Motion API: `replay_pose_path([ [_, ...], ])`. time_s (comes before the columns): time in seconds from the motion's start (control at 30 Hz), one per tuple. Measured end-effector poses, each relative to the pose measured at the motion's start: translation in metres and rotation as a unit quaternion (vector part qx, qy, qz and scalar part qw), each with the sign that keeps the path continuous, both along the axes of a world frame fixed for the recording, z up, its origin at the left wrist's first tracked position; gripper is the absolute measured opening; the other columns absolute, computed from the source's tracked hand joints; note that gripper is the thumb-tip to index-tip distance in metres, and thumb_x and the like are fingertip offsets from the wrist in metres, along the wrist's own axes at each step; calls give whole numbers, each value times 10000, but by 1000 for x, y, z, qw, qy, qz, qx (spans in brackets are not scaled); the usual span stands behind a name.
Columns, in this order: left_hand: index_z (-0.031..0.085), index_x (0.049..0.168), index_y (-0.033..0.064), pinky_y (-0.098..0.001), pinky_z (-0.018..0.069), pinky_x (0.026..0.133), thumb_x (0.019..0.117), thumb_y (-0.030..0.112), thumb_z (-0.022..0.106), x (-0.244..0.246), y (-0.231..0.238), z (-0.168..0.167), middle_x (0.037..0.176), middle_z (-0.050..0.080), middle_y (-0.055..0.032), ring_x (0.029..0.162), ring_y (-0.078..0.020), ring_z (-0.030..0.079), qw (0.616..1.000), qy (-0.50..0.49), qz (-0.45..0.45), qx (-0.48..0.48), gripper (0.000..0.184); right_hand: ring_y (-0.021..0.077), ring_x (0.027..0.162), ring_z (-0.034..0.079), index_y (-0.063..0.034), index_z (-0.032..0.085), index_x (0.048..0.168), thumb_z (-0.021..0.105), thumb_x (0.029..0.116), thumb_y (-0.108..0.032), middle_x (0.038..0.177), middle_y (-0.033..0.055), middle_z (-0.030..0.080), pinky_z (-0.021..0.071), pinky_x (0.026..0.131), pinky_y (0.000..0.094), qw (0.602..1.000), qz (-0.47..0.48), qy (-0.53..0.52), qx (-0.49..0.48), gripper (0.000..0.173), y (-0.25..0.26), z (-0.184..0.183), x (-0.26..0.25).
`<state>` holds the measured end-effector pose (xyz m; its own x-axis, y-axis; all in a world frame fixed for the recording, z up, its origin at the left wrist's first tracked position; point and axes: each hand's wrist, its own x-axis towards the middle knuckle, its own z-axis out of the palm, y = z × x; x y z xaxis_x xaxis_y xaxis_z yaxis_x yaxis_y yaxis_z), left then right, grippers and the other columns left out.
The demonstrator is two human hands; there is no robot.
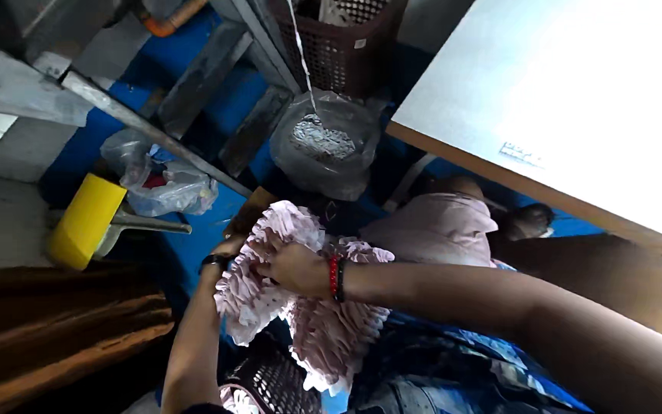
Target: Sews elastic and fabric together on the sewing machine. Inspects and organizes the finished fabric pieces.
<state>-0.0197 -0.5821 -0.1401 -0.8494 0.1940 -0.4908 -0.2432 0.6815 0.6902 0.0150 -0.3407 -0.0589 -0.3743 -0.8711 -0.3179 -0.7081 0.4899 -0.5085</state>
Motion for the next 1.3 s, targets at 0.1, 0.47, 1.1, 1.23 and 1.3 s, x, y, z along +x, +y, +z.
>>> replay_pose_path([
  [0.1, 576, 1406, 48, -437, 458, 1102, 1114, 455, 227, 1, 11, 70, 1361, 647, -108, 1258, -202, 610, 996, -29, 83, 7, 610, 578, 1498, 209, -110, 596, 1425, 587, 982, -60, 1691, 219, 205, 426, 1024, 719, 1000, -7, -5, -25, 446, -7, -9, -15],
  [0.47, 143, 1651, 77, -382, 276, 1260, 977, 773, 108, 100, 81, 66, 1693, 253, -100, 1539, -147, 288, 991, 130, 8, 28, 969, 317, 1258, 617, -193, 765, 1099, 742, 926, -340, 1246, 92, 704, 571, 881, 527, 966, 21, 107, -234, 228, 55, -13, -30],
  [1.1, 545, 1414, -24, -467, 377, 1178, 1082, 452, 303, 80, 67, 77, 1595, 415, -175, 1450, -267, 442, 988, 73, -54, -125, 628, 469, 1481, 363, -191, 665, 1358, 645, 922, 33, 1561, 133, 498, 505, 962, 660, 984, 51, 58, -160, 491, 86, -88, 27],
  [1.23, 385, 1552, -21, -519, 243, 1256, 1030, 371, 542, 114, 122, 3, 1690, 179, -228, 1572, -374, 174, 975, 112, -74, -174, 671, 445, 1339, 522, -111, 664, 1322, 616, 902, 104, 1414, 167, 608, 523, 927, 641, 992, 21, 38, -120, 474, 101, -124, 39],
  [1.3, 431, 1517, -41, -512, 234, 1262, 1028, 331, 549, 115, 131, -7, 1693, 150, -237, 1579, -380, 140, 974, 150, -49, -165, 626, 451, 1337, 522, -90, 671, 1303, 583, 917, 118, 1391, 188, 615, 527, 920, 636, 991, 13, 46, -122, 448, 105, -119, 38],
])
